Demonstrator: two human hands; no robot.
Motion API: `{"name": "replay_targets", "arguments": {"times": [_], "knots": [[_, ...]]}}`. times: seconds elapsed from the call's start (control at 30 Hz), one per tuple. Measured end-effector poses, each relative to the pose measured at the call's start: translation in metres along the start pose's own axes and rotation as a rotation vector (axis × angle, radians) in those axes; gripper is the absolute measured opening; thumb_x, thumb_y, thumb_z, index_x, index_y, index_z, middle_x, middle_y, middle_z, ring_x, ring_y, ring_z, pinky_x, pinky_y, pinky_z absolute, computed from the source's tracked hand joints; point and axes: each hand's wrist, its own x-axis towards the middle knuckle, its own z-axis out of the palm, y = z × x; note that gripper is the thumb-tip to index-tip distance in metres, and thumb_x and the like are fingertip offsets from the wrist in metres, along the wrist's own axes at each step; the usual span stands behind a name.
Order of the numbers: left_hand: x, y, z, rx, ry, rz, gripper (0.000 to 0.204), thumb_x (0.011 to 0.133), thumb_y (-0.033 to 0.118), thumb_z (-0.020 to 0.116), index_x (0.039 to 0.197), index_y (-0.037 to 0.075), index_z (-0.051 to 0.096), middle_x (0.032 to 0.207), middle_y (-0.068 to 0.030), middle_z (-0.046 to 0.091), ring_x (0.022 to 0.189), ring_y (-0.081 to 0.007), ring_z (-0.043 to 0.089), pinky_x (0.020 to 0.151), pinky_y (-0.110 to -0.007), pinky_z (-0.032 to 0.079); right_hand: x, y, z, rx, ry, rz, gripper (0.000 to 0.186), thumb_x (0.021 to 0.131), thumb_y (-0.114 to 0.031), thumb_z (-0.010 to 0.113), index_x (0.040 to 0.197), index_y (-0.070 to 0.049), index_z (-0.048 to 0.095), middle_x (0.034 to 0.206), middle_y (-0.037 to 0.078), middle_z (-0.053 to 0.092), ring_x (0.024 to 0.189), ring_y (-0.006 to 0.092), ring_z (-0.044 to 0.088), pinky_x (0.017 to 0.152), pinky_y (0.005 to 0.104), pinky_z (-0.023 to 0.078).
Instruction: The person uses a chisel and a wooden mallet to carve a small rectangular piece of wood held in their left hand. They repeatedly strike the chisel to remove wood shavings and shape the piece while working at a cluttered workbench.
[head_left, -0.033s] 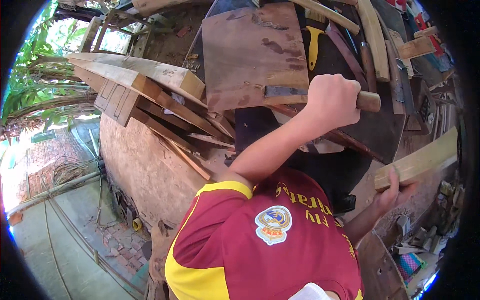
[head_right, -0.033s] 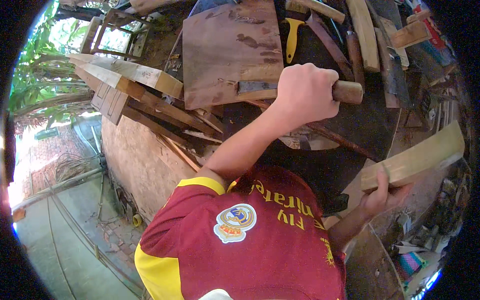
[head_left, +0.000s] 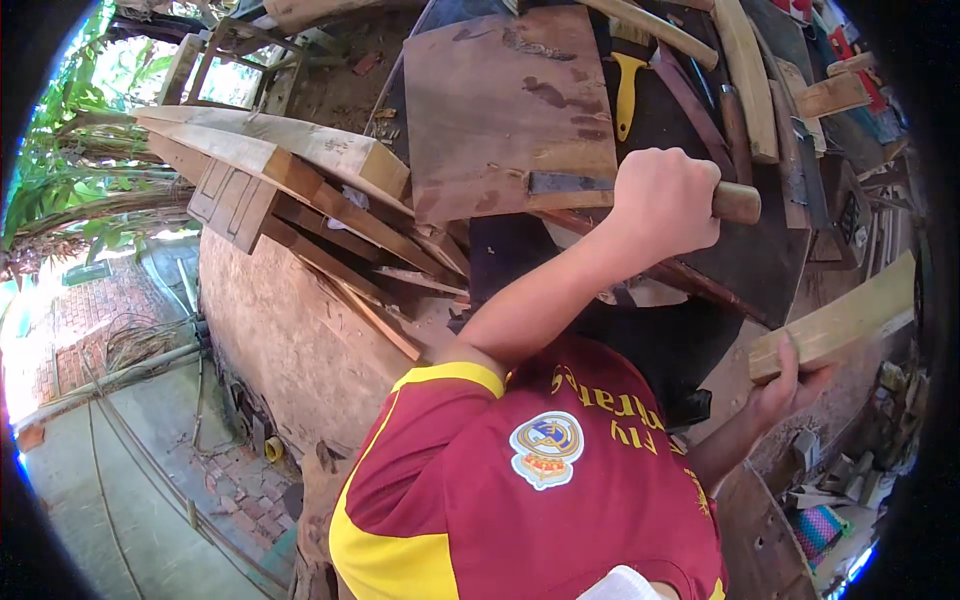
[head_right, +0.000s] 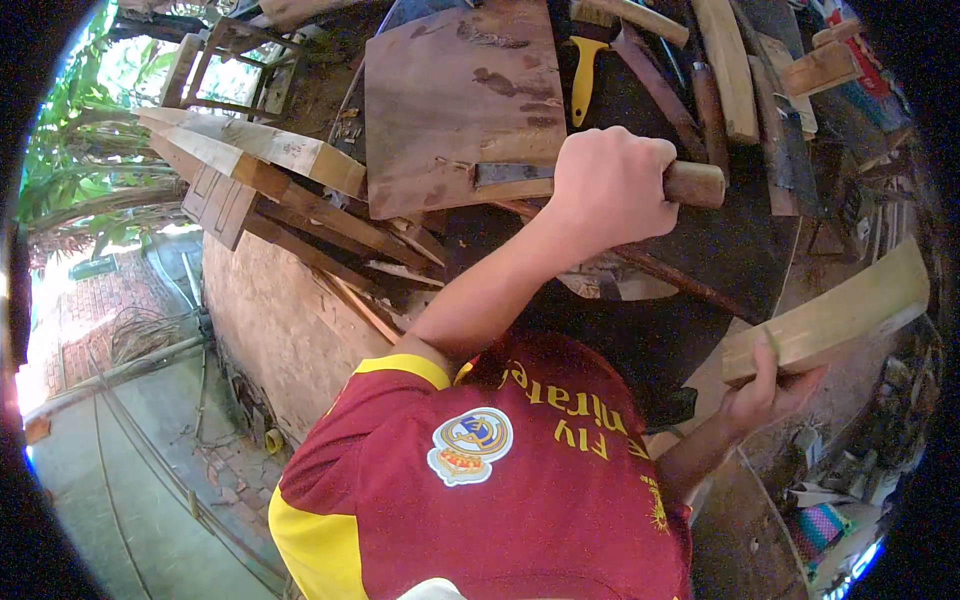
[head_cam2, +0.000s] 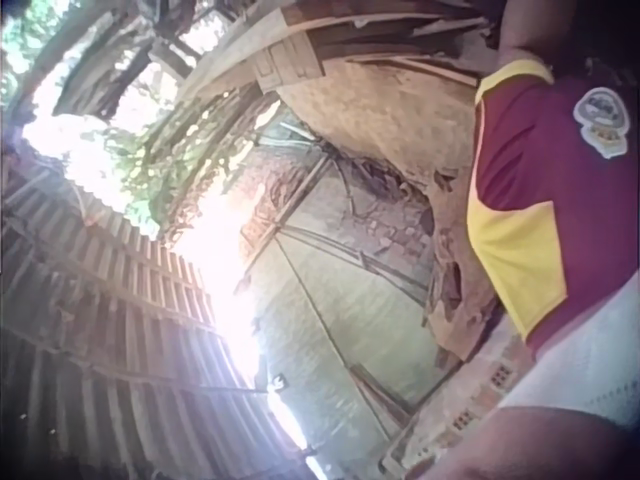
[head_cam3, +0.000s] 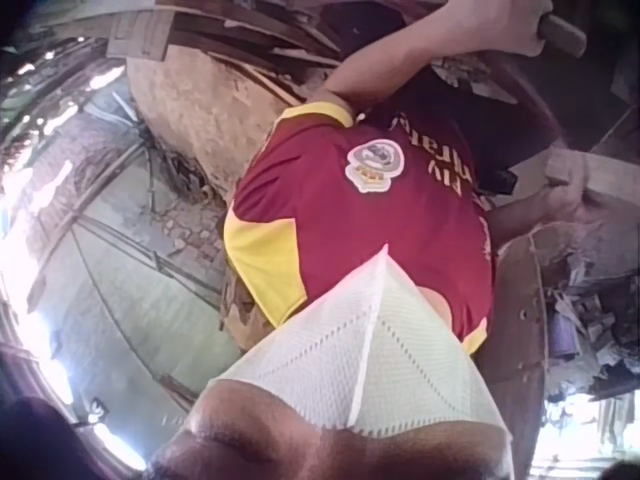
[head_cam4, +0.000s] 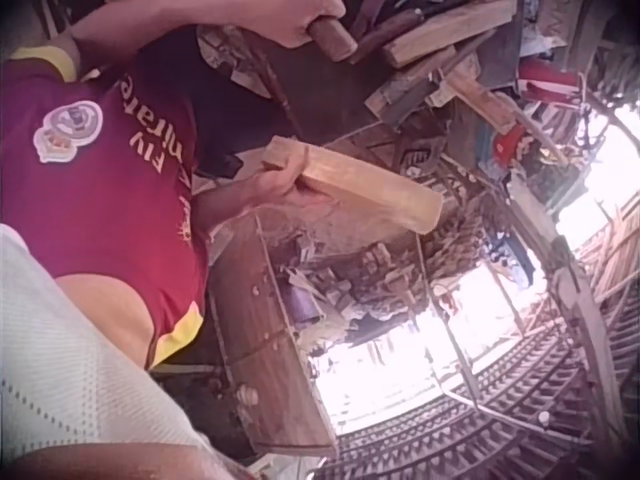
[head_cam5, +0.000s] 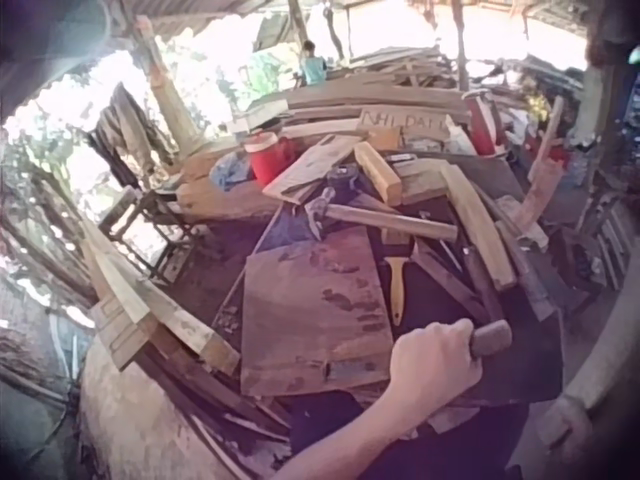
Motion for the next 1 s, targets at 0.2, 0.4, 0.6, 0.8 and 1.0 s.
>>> {"name": "replay_targets", "arguments": {"times": [0.2, 0.4, 0.6, 0.8, 1.0], "knots": [[0.000, 0.002, -0.005, -0.029, 0.023, 0.013, 0.016, 0.055, 0.022, 0.069, 0.064, 0.010, 0.063, 0.059, -0.0138, 0.060, 0.062, -0.0329, 0.063, 0.056, -0.042, 0.050, 0.007, -0.017, 0.013, 0.016, 0.311, 0.034, 0.054, 0.072, -0.003, 0.070, 0.121, 0.001, 0.046, 0.111, 0.012, 0.055, 0.098, 0.0238, 0.057, 0.081, 0.0360, 0.049], [-0.001, 0.001, -0.007, -0.021, 0.027, 0.036, 0.016, 0.054, 0.020, 0.069, 0.063, 0.010, 0.063, 0.059, -0.0139, 0.060, 0.061, -0.0333, 0.062, 0.054, -0.042, 0.049, -0.036, 0.006, 0.024, -0.586, -0.491, -0.216, 0.070, 0.072, -0.014, 0.073, 0.131, 0.004, 0.041, 0.122, 0.018, 0.052, 0.106, 0.0270, 0.054, 0.093, 0.0362, 0.043], [-0.002, 0.001, -0.009, -0.044, 0.061, 0.046, 0.015, 0.053, 0.020, 0.069, 0.061, 0.009, 0.061, 0.058, -0.0136, 0.059, 0.061, -0.0330, 0.062, 0.054, -0.042, 0.049, -0.016, 0.011, 0.012, -0.308, -0.011, 0.048, 0.062, 0.072, -0.006, 0.073, 0.126, 0.000, 0.043, 0.112, 0.013, 0.053, 0.101, 0.0224, 0.054, 0.084, 0.0336, 0.047], [0.000, -0.002, -0.002, -0.013, 0.097, 0.078, 0.014, 0.053, 0.020, 0.070, 0.061, 0.010, 0.064, 0.058, -0.0126, 0.060, 0.059, -0.0297, 0.063, 0.054, -0.039, 0.049, -0.039, -0.005, 0.026, -0.677, -0.512, -0.284, 0.063, 0.068, -0.009, 0.077, 0.122, 0.003, 0.046, 0.111, 0.013, 0.055, 0.099, 0.0243, 0.055, 0.085, 0.0346, 0.047], [-0.002, -0.001, -0.008, -0.031, 0.040, 0.062, 0.015, 0.053, 0.020, 0.070, 0.062, 0.009, 0.064, 0.058, -0.0130, 0.060, 0.059, -0.0310, 0.063, 0.054, -0.040, 0.049, -0.020, 0.010, 0.003, -0.209, 0.017, 0.014, 0.073, 0.075, -0.008, 0.071, 0.136, 0.003, 0.033, 0.122, 0.015, 0.050, 0.110, 0.0277, 0.051, 0.094, 0.0390, 0.042]]}}
